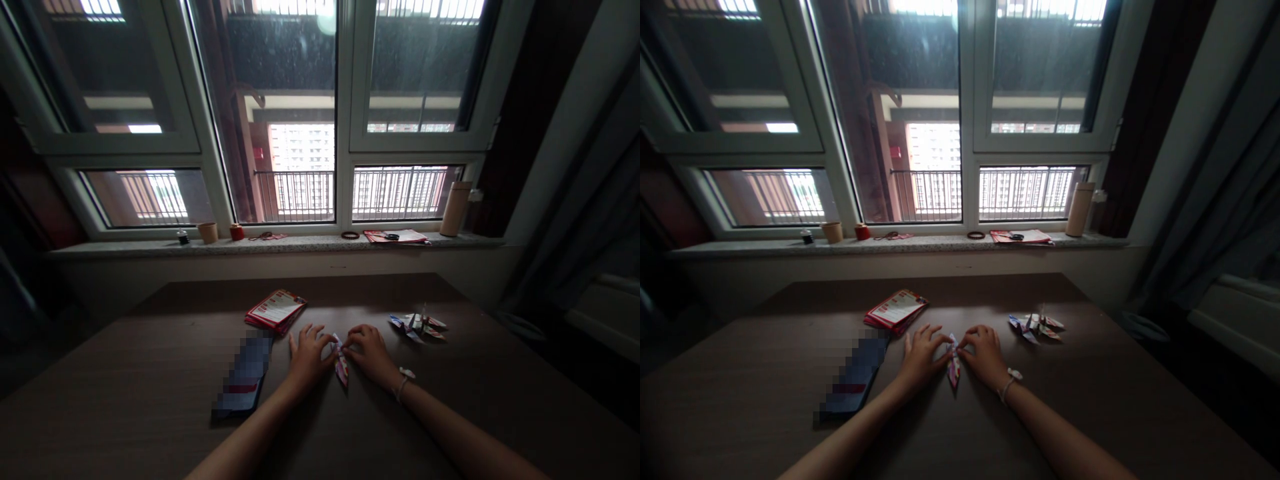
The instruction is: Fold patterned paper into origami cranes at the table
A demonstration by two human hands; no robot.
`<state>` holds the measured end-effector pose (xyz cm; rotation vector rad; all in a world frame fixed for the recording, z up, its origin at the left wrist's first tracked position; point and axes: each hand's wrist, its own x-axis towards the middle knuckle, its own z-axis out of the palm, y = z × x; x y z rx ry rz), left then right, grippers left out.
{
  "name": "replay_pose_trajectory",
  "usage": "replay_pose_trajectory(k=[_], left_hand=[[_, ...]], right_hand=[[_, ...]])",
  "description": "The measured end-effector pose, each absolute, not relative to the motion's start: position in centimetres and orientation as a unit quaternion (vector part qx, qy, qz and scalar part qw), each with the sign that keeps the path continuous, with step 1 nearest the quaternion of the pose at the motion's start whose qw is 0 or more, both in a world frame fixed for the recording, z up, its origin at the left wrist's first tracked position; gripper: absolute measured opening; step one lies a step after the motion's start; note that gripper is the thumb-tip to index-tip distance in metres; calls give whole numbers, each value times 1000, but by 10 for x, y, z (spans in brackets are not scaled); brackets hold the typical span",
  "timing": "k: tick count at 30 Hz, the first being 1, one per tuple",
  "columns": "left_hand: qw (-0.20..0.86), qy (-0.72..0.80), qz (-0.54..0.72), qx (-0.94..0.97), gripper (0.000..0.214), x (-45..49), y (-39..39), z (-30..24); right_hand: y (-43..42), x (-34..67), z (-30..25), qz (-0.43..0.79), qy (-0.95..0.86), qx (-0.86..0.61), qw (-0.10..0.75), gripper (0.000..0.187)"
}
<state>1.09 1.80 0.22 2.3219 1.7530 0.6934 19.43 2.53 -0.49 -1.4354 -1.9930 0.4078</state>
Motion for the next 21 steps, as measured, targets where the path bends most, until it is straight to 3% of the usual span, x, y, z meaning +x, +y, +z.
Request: replay_pose_trajectory(k=[11, 21], left_hand=[[109, 595, 185, 774, 17, 4, 23, 8], [98, 612, 161, 768, 21, 2, 20, 14]], right_hand=[[27, 198, -3, 192, -746, -551, 321, 9], [23, 194, 2, 170, -755, -554, 307, 17]])
